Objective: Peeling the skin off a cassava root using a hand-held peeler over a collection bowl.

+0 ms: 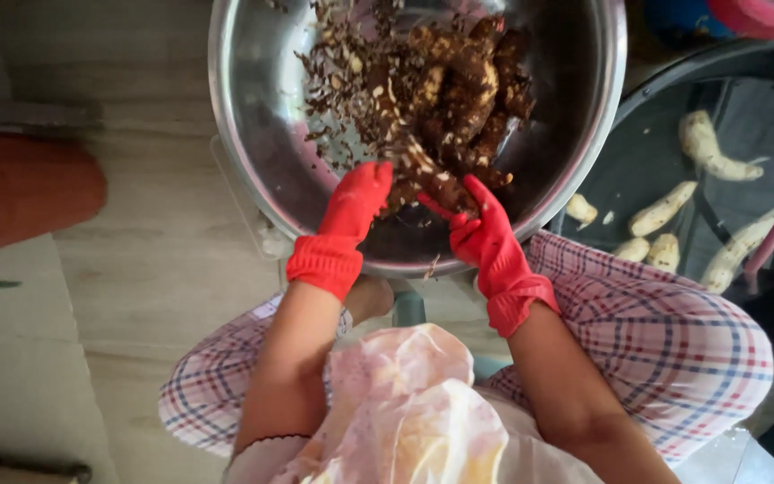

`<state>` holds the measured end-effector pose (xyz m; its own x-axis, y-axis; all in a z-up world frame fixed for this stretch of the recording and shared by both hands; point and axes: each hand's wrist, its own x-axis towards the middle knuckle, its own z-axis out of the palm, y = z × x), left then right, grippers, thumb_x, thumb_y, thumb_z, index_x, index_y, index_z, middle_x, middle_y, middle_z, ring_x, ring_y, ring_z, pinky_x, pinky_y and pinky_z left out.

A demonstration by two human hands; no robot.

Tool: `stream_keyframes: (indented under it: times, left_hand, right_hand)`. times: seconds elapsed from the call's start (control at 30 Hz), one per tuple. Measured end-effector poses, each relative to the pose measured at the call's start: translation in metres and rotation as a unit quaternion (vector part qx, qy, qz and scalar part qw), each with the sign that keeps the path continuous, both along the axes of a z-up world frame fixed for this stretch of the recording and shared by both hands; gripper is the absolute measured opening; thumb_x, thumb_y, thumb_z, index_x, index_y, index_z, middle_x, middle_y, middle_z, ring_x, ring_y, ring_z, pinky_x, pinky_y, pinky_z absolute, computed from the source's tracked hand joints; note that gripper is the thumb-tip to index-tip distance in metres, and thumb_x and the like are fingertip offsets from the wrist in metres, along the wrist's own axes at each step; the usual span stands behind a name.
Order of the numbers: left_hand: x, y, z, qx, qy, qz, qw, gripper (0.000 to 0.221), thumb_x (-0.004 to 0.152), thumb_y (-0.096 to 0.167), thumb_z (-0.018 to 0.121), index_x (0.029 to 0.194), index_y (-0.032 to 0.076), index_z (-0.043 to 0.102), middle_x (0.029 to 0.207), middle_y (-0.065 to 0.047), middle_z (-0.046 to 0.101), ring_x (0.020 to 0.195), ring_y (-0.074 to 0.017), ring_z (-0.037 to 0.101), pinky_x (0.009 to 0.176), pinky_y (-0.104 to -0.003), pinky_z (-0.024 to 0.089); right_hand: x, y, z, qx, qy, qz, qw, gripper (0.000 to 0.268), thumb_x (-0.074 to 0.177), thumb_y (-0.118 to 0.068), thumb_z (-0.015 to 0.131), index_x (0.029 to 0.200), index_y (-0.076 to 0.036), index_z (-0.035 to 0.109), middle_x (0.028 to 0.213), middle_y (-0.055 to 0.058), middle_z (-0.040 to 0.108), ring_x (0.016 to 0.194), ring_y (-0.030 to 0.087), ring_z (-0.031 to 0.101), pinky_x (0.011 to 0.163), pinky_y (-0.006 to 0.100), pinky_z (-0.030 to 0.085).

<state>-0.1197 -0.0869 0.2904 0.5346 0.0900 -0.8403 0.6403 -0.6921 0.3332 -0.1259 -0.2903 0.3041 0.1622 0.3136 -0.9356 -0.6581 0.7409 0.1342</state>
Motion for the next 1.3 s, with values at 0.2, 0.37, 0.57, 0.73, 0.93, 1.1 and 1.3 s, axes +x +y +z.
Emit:
stream_keyframes:
  times: [0.2,0.37,0.57,0.73,0.93,1.1,1.3]
  left_hand:
    - [-0.033,-0.041,0.032,0.062,0.003,-0.007,0.998,0.064,0.102,0.061,0.023,0.123,0.016,0.063,0.124,-0.019,0.071,0.121,-0.0373,0.066,0.109,-0.049,0.049]
    - [-0.071,-0.046,0.014,-0.024,-0.024,-0.065,0.997,0.052,0.104,0.055,0.032,0.116,0.013,0.059,0.113,-0.022,0.074,0.112,-0.0419,0.069,0.104,-0.051,0.054]
    - [-0.019,0.003,-0.07,0.048,-0.036,0.033,0.998,0.057,0.095,0.066,0.028,0.1,0.023,0.066,0.082,-0.009,0.075,0.1,-0.0277,0.074,0.101,-0.045,0.055]
    - [-0.03,-0.05,0.063,0.029,-0.056,-0.027,0.998,0.047,0.102,0.053,0.037,0.113,0.014,0.06,0.109,-0.022,0.072,0.111,-0.0404,0.07,0.101,-0.05,0.054]
    - [-0.075,-0.059,0.003,0.008,-0.03,-0.108,0.994,0.058,0.098,0.072,0.026,0.114,0.025,0.057,0.109,-0.019,0.074,0.111,-0.0383,0.07,0.099,-0.051,0.055]
    - [-0.03,-0.029,0.04,0.052,-0.039,0.0,0.998,0.06,0.103,0.059,0.029,0.13,0.015,0.06,0.13,-0.023,0.068,0.122,-0.0402,0.065,0.109,-0.05,0.049]
    - [-0.045,-0.06,0.032,-0.005,-0.023,0.078,0.997,0.067,0.104,0.06,0.027,0.141,0.012,0.055,0.141,-0.022,0.061,0.131,-0.0404,0.058,0.115,-0.051,0.044]
  right_hand:
    - [-0.015,-0.003,-0.086,0.026,0.017,-0.03,0.999,0.029,0.093,-0.027,0.076,0.099,0.002,0.073,0.099,0.025,0.077,0.087,0.046,0.076,0.073,0.04,0.069]
    - [-0.014,0.009,-0.033,0.001,0.01,-0.08,0.997,0.029,0.092,-0.021,0.076,0.107,0.002,0.07,0.107,0.022,0.076,0.1,0.042,0.074,0.085,0.055,0.065]
    - [-0.018,-0.001,-0.073,0.068,0.033,-0.051,0.996,0.037,0.097,-0.037,0.069,0.117,-0.006,0.072,0.114,0.025,0.075,0.107,0.046,0.072,0.096,0.064,0.058]
    - [-0.02,-0.001,-0.09,0.102,0.047,-0.041,0.993,0.054,0.094,-0.045,0.069,0.127,-0.002,0.066,0.126,0.031,0.068,0.117,0.052,0.065,0.102,0.071,0.05]
    - [-0.021,-0.004,-0.117,0.16,0.052,-0.092,0.981,0.059,0.092,-0.047,0.067,0.128,-0.001,0.064,0.133,0.032,0.064,0.124,0.052,0.061,0.106,0.073,0.044]
    - [-0.029,-0.009,-0.12,0.203,0.056,-0.136,0.968,0.062,0.09,-0.048,0.065,0.129,0.0,0.063,0.138,0.032,0.061,0.131,0.052,0.057,0.11,0.075,0.04]
    - [-0.02,-0.004,-0.119,0.202,0.045,-0.134,0.969,0.06,0.095,-0.052,0.063,0.125,0.0,0.067,0.129,0.031,0.066,0.126,0.051,0.06,0.112,0.075,0.039]
